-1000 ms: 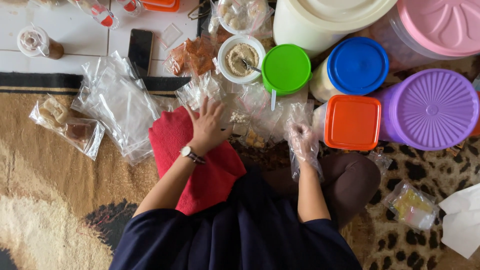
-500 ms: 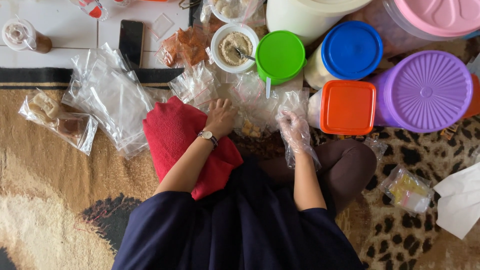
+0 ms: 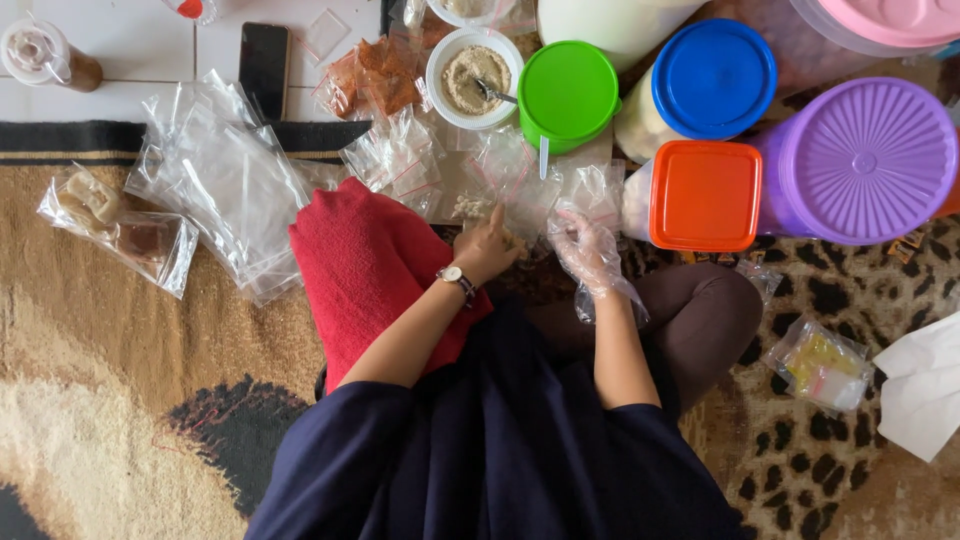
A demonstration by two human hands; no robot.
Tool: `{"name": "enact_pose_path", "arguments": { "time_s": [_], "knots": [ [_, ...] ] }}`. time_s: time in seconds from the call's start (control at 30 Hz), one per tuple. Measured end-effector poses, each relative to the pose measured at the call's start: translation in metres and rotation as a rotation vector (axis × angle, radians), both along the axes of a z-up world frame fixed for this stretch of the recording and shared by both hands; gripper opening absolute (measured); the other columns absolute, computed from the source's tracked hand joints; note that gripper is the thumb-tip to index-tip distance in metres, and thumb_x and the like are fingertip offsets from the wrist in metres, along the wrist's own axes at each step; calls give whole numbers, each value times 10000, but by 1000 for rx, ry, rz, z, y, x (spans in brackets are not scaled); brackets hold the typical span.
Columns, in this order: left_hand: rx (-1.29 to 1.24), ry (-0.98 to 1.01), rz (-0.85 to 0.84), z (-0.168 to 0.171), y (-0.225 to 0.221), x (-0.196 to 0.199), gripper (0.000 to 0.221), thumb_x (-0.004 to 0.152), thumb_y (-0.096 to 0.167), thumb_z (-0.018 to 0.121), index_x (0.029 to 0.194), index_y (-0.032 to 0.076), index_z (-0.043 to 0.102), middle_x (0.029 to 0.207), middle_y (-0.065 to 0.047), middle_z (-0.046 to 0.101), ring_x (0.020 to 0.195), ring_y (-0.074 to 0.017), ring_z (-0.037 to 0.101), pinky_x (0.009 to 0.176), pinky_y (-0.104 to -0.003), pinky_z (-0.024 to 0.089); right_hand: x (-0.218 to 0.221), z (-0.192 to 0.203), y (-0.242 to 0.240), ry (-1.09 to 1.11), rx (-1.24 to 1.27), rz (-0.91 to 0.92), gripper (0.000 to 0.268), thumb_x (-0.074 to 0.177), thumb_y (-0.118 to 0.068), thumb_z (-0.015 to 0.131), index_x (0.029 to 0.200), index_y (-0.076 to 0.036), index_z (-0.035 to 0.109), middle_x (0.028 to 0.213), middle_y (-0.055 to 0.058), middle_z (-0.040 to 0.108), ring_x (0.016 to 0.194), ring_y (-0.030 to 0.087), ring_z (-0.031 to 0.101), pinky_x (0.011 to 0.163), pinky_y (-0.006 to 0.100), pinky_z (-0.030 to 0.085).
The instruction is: The person puts small snacks into plastic bags with a plastic glove and by hand, then sets the filled bags on the rug.
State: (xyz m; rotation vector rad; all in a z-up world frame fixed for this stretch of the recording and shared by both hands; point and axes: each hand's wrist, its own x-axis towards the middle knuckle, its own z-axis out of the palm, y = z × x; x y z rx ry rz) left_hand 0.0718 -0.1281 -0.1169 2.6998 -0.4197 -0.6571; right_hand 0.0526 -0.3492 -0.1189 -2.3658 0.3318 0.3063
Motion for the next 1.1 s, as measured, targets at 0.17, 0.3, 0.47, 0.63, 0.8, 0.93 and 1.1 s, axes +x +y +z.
{"name": "enact_pose_path", "arguments": {
  "time_s": [0.17,0.3,0.47,0.63,0.8,0.93,1.1],
  "knots": [
    [-238,78,109,-2,-2,4,886,875,283,724,1573,83,218,1074,-223,709,1002,-428,713,822,-553,588,1,2,3,182,-4,37,504,867,-511,705,1348,-368,667,1150,33,754,1173,224,682,1045,404,538],
    [-198,151,143,-8,3,4,810,859,291,722,1536,169,295,1141,-208,688,1032,-440,703,854,-547,595,0,17,5,225,22,76,565,895,-552,679,1404,-312,630,1234,130,723,1261,320,628,1102,468,491],
    [-318,7,160,-9,5,0,442,918,253,621,1341,198,505,907,-134,712,895,-384,728,745,-514,605,8,27,11,309,24,22,766,870,-581,687,1540,-288,458,1368,141,652,1362,299,550,1171,459,422],
    [-499,-14,242,-37,3,2,414,904,224,628,1306,195,530,862,-70,700,885,-328,716,774,-467,592,6,9,0,250,66,17,492,907,-510,669,1352,-303,638,1209,71,723,1243,268,631,1052,430,504],
    [-696,112,402,-28,7,1,739,813,261,747,1459,144,407,1070,-129,718,1008,-309,726,855,-456,598,13,5,9,202,139,-63,338,866,-501,720,1097,-265,793,978,2,778,1062,206,716,900,394,567],
    [-704,103,388,-29,3,-2,354,886,311,721,1207,183,644,1001,-66,770,970,-286,737,804,-430,591,15,15,6,338,623,-249,250,952,-302,673,1097,-104,722,975,55,742,1036,136,663,982,303,544],
    [-749,140,451,-43,0,3,231,924,400,667,1060,223,728,853,-42,763,909,-267,734,792,-403,574,14,71,9,511,847,-347,325,1058,-292,589,1262,-47,658,1116,162,679,1159,164,583,1118,405,466]
  ]
}}
